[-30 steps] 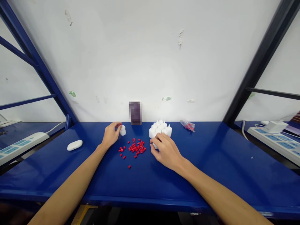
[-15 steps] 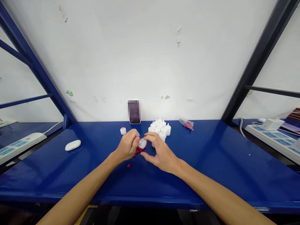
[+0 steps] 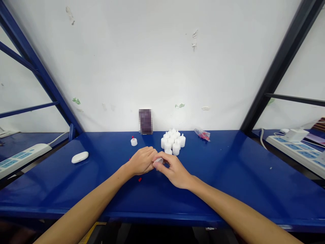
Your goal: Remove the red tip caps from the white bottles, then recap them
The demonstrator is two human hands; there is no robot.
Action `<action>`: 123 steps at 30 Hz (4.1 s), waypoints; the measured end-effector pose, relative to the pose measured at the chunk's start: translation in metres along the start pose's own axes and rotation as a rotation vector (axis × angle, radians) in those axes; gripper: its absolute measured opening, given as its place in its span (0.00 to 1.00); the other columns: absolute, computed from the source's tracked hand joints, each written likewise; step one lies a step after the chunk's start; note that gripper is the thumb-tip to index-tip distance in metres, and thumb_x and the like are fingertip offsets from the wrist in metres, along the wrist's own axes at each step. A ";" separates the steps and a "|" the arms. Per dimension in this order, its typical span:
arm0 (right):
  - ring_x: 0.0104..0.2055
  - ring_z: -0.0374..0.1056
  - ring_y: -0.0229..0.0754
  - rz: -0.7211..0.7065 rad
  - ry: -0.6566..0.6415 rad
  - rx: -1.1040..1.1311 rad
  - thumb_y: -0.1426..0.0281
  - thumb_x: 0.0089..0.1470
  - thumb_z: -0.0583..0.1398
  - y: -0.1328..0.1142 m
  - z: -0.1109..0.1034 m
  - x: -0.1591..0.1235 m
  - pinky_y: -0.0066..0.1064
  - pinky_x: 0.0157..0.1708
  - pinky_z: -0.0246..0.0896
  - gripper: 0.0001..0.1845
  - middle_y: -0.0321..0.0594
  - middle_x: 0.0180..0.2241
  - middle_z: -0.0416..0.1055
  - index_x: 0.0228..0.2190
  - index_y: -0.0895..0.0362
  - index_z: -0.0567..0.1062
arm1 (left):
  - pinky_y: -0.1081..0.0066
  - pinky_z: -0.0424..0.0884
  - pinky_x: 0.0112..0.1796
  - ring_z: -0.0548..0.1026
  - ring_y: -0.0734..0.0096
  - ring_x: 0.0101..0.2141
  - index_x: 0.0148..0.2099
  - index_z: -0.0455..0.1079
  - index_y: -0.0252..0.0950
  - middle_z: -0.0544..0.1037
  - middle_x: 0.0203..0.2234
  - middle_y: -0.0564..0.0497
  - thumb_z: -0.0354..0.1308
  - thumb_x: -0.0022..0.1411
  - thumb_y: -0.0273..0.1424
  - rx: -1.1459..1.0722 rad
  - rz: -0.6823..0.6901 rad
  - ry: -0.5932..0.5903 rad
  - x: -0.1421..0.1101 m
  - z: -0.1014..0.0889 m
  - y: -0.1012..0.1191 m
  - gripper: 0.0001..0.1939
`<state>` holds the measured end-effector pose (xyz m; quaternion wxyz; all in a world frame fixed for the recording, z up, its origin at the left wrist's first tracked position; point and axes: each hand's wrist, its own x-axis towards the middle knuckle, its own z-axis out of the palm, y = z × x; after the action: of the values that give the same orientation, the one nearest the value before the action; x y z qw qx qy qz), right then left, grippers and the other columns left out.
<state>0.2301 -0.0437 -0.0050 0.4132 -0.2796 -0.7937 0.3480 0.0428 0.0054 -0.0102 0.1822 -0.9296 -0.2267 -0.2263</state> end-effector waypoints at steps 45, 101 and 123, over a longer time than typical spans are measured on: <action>0.35 0.61 0.46 -0.127 0.206 -1.149 0.73 0.58 0.58 0.030 -0.038 0.008 0.37 0.34 0.54 0.06 0.44 0.35 0.67 0.37 0.56 0.75 | 0.65 0.69 0.45 0.74 0.63 0.41 0.47 0.72 0.36 0.76 0.39 0.47 0.46 0.69 0.33 -0.086 -0.758 0.124 -0.055 0.009 -0.093 0.14; 0.27 0.59 0.35 -0.088 0.051 -0.235 0.64 0.53 0.65 -0.001 -0.005 0.008 0.27 0.27 0.57 0.13 0.32 0.27 0.66 0.30 0.55 0.66 | 0.64 0.63 0.33 0.66 0.64 0.28 0.32 0.59 0.37 0.68 0.26 0.46 0.32 0.71 0.41 -0.082 0.022 -0.068 0.002 0.014 0.001 0.22; 0.32 0.70 0.42 0.059 -0.183 -0.977 0.67 0.61 0.57 0.021 -0.027 0.001 0.32 0.30 0.64 0.09 0.41 0.39 0.69 0.41 0.54 0.74 | 0.68 0.52 0.26 0.68 0.67 0.23 0.21 0.60 0.37 0.70 0.19 0.52 0.50 0.62 0.37 -0.077 -0.556 -0.352 -0.039 -0.019 -0.059 0.17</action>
<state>0.2559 -0.0219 -0.0102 0.1526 -0.4311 -0.8888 -0.0301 -0.0241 0.0330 -0.0003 0.0364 -0.8632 -0.4911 -0.1117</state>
